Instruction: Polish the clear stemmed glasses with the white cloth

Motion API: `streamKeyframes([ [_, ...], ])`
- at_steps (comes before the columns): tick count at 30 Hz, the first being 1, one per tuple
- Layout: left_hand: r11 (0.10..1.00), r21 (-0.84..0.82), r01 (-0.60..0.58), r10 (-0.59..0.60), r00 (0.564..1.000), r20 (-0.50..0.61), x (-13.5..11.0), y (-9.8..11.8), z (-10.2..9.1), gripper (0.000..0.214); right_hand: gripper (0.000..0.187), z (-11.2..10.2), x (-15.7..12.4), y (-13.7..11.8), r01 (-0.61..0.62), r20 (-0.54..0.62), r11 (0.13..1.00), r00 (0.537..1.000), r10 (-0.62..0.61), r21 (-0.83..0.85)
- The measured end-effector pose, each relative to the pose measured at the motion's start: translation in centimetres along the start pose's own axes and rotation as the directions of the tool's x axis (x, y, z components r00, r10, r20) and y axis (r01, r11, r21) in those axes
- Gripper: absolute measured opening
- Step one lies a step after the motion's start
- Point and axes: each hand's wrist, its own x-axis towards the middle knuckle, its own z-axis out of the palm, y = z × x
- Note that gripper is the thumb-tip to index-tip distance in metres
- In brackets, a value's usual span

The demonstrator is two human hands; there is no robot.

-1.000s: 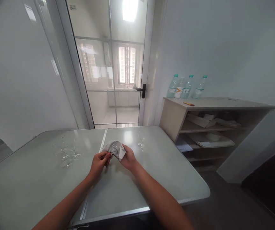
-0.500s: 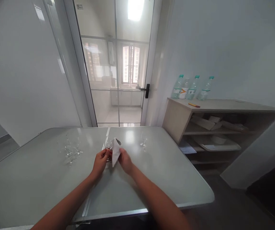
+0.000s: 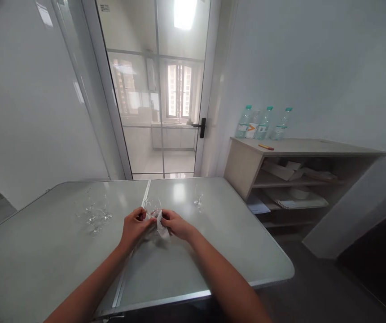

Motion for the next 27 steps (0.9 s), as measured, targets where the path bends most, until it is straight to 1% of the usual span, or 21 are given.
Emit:
streamKeyframes([
  [1, 1.0, -0.024, -0.012, 0.012, 1.0, -0.018, 0.1, 0.1, 0.0, 0.028, 0.047, 0.0, -0.2, -0.2, -0.053, 0.043, 0.998, 0.998, 0.051, 0.045],
  [2, 0.997, -0.07, -0.021, 0.02, 1.0, -0.008, 0.2, 0.3, 0.0, 0.032, 0.045, 0.1, -0.3, -0.3, -0.102, 0.081, 0.991, 0.992, 0.094, 0.089],
  [3, 0.99, -0.139, -0.018, 0.022, 0.999, 0.031, 0.2, 0.5, 0.0, 0.04, 0.044, 0.2, -0.4, -0.3, -0.136, 0.107, 0.982, 0.987, 0.123, 0.128],
  [5, 0.94, -0.339, 0.042, 0.018, 0.985, 0.172, 0.1, 1.0, 0.0, 0.054, 0.043, 0.4, -0.4, -0.1, -0.147, 0.105, 0.974, 0.986, 0.131, 0.173],
  [7, 0.82, -0.545, 0.177, 0.023, 0.94, 0.34, -0.2, 1.4, 0.0, 0.061, 0.043, 0.5, -0.2, 0.3, -0.152, 0.12, 0.974, 0.984, 0.133, 0.168],
  [8, 0.752, -0.612, 0.246, 0.026, 0.916, 0.399, -0.3, 1.6, -0.1, 0.061, 0.043, 0.5, -0.1, 0.6, -0.155, 0.129, 0.976, 0.982, 0.135, 0.152],
  [9, 0.702, -0.648, 0.296, 0.02, 0.901, 0.433, -0.4, 1.6, 0.0, 0.06, 0.042, 0.5, 0.0, 0.8, -0.155, 0.136, 0.98, 0.981, 0.139, 0.123],
  [10, 0.681, -0.66, 0.316, 0.006, 0.9, 0.436, -0.5, 1.6, 0.0, 0.06, 0.04, 0.5, 0.2, 1.0, -0.148, 0.135, 0.986, 0.981, 0.137, 0.078],
  [11, 0.69, -0.657, 0.303, -0.012, 0.913, 0.409, -0.6, 1.4, 0.1, 0.059, 0.037, 0.5, 0.3, 1.2, -0.125, 0.123, 0.992, 0.985, 0.123, 0.008],
  [13, 0.76, -0.611, 0.219, -0.044, 0.957, 0.288, -0.4, 0.8, 0.4, 0.059, 0.028, 0.5, 0.6, 1.4, -0.035, 0.051, 0.973, 0.998, 0.048, -0.228],
  [14, 0.799, -0.575, 0.176, -0.056, 0.974, 0.22, -0.3, 0.5, 0.6, 0.059, 0.023, 0.6, 0.7, 1.4, 0.007, -0.011, 0.924, 1.0, -0.012, -0.382],
  [16, 0.851, -0.512, 0.119, -0.069, 0.991, 0.116, -0.1, -0.2, 1.1, 0.058, 0.014, 0.8, 0.8, 1.4, 0.025, -0.131, 0.763, 0.981, -0.143, -0.645],
  [17, 0.859, -0.501, 0.105, -0.069, 0.994, 0.091, 0.0, -0.5, 1.2, 0.058, 0.011, 0.8, 0.9, 1.4, 0.013, -0.168, 0.699, 0.967, -0.189, -0.715],
  [18, 0.856, -0.509, 0.095, -0.064, 0.995, 0.078, 0.0, -0.7, 1.4, 0.057, 0.009, 0.8, 0.9, 1.4, 0.006, -0.179, 0.675, 0.962, -0.204, -0.738],
  [19, 0.842, -0.533, 0.09, -0.058, 0.995, 0.077, 0.1, -0.8, 1.5, 0.055, 0.009, 0.8, 0.9, 1.5, 0.009, -0.164, 0.7, 0.97, -0.18, -0.714],
  [20, 0.821, -0.563, 0.091, -0.052, 0.995, 0.085, 0.1, -0.9, 1.5, 0.054, 0.015, 0.7, 1.0, 1.6, 0.01, -0.129, 0.764, 0.984, -0.122, -0.646],
  [22, 0.782, -0.613, 0.111, -0.052, 0.992, 0.114, 0.0, -0.9, 1.5, 0.052, 0.031, 0.4, 1.2, 2.0, -0.038, -0.073, 0.915, 0.997, 0.009, -0.401],
  [23, 0.773, -0.623, 0.12, -0.053, 0.991, 0.126, -0.1, -0.8, 1.5, 0.053, 0.039, 0.3, 1.4, 2.3, -0.071, -0.077, 0.963, 0.996, 0.053, -0.261],
  [24, 0.772, -0.625, 0.12, -0.048, 0.99, 0.132, -0.2, -0.7, 1.4, 0.054, 0.046, 0.1, 1.7, 2.5, -0.084, -0.117, 0.987, 0.991, 0.068, -0.136],
  [25, 0.778, -0.619, 0.109, -0.035, 0.991, 0.131, -0.2, -0.6, 1.4, 0.055, 0.05, 0.0, 1.9, 2.6, -0.066, -0.186, 0.997, 0.981, 0.057, -0.041],
  [27, 0.807, -0.587, 0.06, 0.011, 0.993, 0.117, -0.4, -0.4, 1.4, 0.055, 0.053, -0.1, 2.2, 2.5, 0.017, -0.315, 0.999, 0.949, 0.0, 0.05],
])
